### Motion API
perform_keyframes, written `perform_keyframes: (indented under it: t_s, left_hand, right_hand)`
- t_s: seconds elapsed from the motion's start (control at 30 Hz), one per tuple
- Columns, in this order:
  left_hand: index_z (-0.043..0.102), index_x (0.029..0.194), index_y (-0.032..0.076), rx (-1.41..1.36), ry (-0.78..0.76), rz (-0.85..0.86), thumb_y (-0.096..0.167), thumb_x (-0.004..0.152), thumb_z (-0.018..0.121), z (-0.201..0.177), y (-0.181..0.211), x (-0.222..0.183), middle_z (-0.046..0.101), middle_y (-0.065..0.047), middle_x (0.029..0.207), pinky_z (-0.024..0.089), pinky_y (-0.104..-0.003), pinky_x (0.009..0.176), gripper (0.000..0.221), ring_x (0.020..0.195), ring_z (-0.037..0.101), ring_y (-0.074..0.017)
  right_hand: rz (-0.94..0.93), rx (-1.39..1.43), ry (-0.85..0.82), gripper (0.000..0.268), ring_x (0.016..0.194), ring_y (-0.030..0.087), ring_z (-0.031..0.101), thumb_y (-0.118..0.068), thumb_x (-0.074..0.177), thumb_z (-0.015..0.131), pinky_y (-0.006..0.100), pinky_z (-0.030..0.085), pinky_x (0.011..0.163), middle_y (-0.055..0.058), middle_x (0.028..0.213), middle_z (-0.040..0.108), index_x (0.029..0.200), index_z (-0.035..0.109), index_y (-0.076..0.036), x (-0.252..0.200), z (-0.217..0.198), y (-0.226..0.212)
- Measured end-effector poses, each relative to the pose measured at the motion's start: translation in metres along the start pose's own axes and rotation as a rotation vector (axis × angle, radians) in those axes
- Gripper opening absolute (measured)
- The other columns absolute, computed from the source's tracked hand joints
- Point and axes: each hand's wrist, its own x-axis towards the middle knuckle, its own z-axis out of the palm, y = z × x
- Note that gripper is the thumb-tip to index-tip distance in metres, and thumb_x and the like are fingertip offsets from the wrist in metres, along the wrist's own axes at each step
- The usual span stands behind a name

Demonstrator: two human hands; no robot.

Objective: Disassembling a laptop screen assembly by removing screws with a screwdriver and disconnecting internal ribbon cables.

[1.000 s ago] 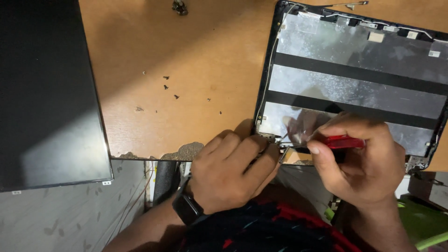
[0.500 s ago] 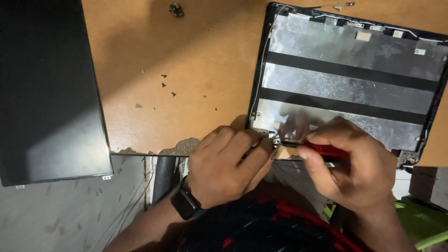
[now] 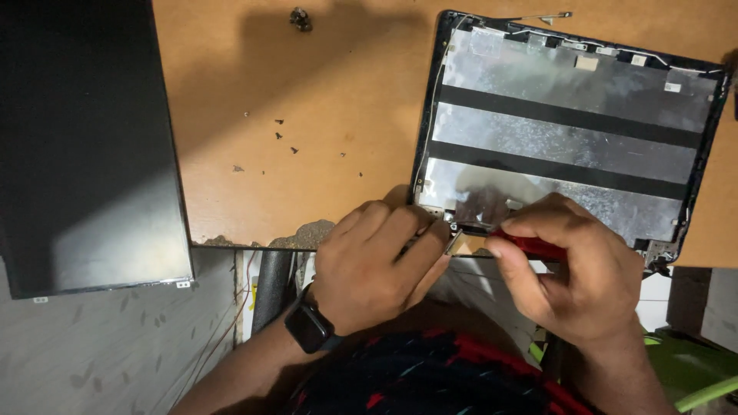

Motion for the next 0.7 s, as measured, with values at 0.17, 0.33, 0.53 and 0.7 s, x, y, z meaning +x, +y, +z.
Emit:
perform_keyframes:
  t_s: [0.17, 0.33, 0.53, 0.7]
  left_hand:
    - [0.069, 0.097, 0.010, 0.005, 0.017, 0.007, 0.024, 0.106, 0.058, 0.001, -0.001, -0.001, 0.059, -0.005, 0.088, 0.047, -0.032, 0.065, 0.020, 0.074, 0.053, -0.0238]
    - [0.068, 0.098, 0.010, 0.006, 0.005, 0.009, 0.025, 0.108, 0.054, 0.001, -0.001, -0.001, 0.060, -0.006, 0.089, 0.048, -0.033, 0.068, 0.023, 0.075, 0.054, -0.0248]
    - [0.069, 0.096, 0.010, 0.014, 0.028, 0.009, 0.021, 0.106, 0.060, 0.000, -0.001, 0.003, 0.063, -0.005, 0.090, 0.049, -0.031, 0.067, 0.018, 0.074, 0.055, -0.0231]
    - [0.070, 0.096, 0.011, 0.030, 0.042, -0.004, 0.020, 0.104, 0.065, 0.000, 0.000, 0.004, 0.062, -0.005, 0.088, 0.046, -0.030, 0.065, 0.013, 0.073, 0.056, -0.0229]
  right_hand:
    - [0.031, 0.014, 0.002, 0.025, 0.080, 0.028, 0.070, -0.004, 0.091, 0.077, 0.031, 0.054, 0.070, 0.021, 0.092, 0.071, 0.102, 0.058, 0.008, 0.001, 0.001, -0.001]
    - [0.067, 0.032, 0.017, 0.026, 0.080, 0.028, 0.069, -0.004, 0.091, 0.076, 0.030, 0.054, 0.068, 0.022, 0.092, 0.070, 0.104, 0.058, 0.010, -0.002, 0.003, 0.000]
    - [0.228, -0.064, 0.065, 0.032, 0.098, 0.028, 0.075, -0.008, 0.091, 0.081, 0.032, 0.058, 0.085, 0.020, 0.106, 0.074, 0.111, 0.060, 0.006, -0.014, 0.007, 0.006]
    - [0.269, -0.092, 0.076, 0.033, 0.093, 0.024, 0.074, -0.012, 0.094, 0.080, 0.030, 0.057, 0.081, 0.015, 0.104, 0.074, 0.114, 0.060, 0.005, -0.015, 0.008, 0.012]
